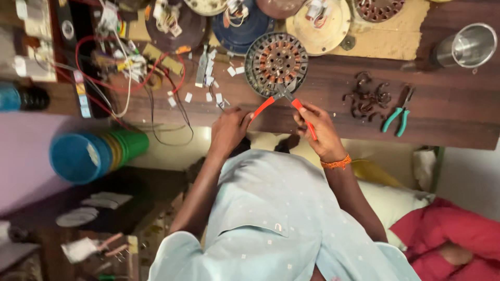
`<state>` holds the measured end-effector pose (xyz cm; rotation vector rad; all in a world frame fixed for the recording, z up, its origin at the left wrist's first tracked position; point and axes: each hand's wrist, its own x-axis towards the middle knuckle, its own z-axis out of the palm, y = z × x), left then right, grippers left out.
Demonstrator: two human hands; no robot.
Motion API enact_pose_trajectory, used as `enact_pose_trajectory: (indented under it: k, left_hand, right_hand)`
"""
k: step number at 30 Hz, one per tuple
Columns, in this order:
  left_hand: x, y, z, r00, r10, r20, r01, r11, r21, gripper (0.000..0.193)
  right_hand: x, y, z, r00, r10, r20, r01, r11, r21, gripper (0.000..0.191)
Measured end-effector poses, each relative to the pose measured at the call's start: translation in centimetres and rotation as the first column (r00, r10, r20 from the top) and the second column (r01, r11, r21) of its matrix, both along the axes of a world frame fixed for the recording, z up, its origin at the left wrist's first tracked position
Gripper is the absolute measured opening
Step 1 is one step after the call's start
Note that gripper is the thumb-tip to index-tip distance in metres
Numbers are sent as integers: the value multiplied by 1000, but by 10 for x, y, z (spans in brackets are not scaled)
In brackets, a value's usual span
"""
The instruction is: The person uses red-handled pliers to grip and pull copper wire out of a fan motor stator on a workbench, working around the stator slot by slot and setting extracted wire coils aside while another person works nearby.
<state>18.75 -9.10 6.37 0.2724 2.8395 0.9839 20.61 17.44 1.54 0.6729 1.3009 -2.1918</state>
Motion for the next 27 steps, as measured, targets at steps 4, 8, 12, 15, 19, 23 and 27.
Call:
enact_pose_trajectory:
  k: [4,8,12,15,19,23,27]
  left_hand:
    - [28,-1,-11,968,-33,247,3,993,118,22]
    - [41,12,-30,960,-246,135,215,954,209,28]
    - [47,33,-47,938,-214,274,189,975,113,17]
    - [52,53,-50,917,-299,264,278,954,115,14]
    - [38,54,-37,801,-534,271,556,831,-7,13]
    - [-6,30,-11,937,-342,75,337,939,68,18]
    - [-69,-1,-1,1000,29,-5,-24,906,423,23]
  right_hand:
    - [3,-11,13,996,16,-84,-15,1000,11,38]
    - [8,-33,14,971,14,-239,15,993,118,44]
    - [4,-32,10,962,14,-272,32,986,163,46]
    - [-1,-14,4,994,88,-63,-94,990,-101,40]
    - [-1,-3,-19,930,356,89,-327,913,-243,44]
    - [6,-28,-47,957,270,107,-191,862,-469,46]
    - [10,-42,-41,970,208,127,-121,862,-493,51]
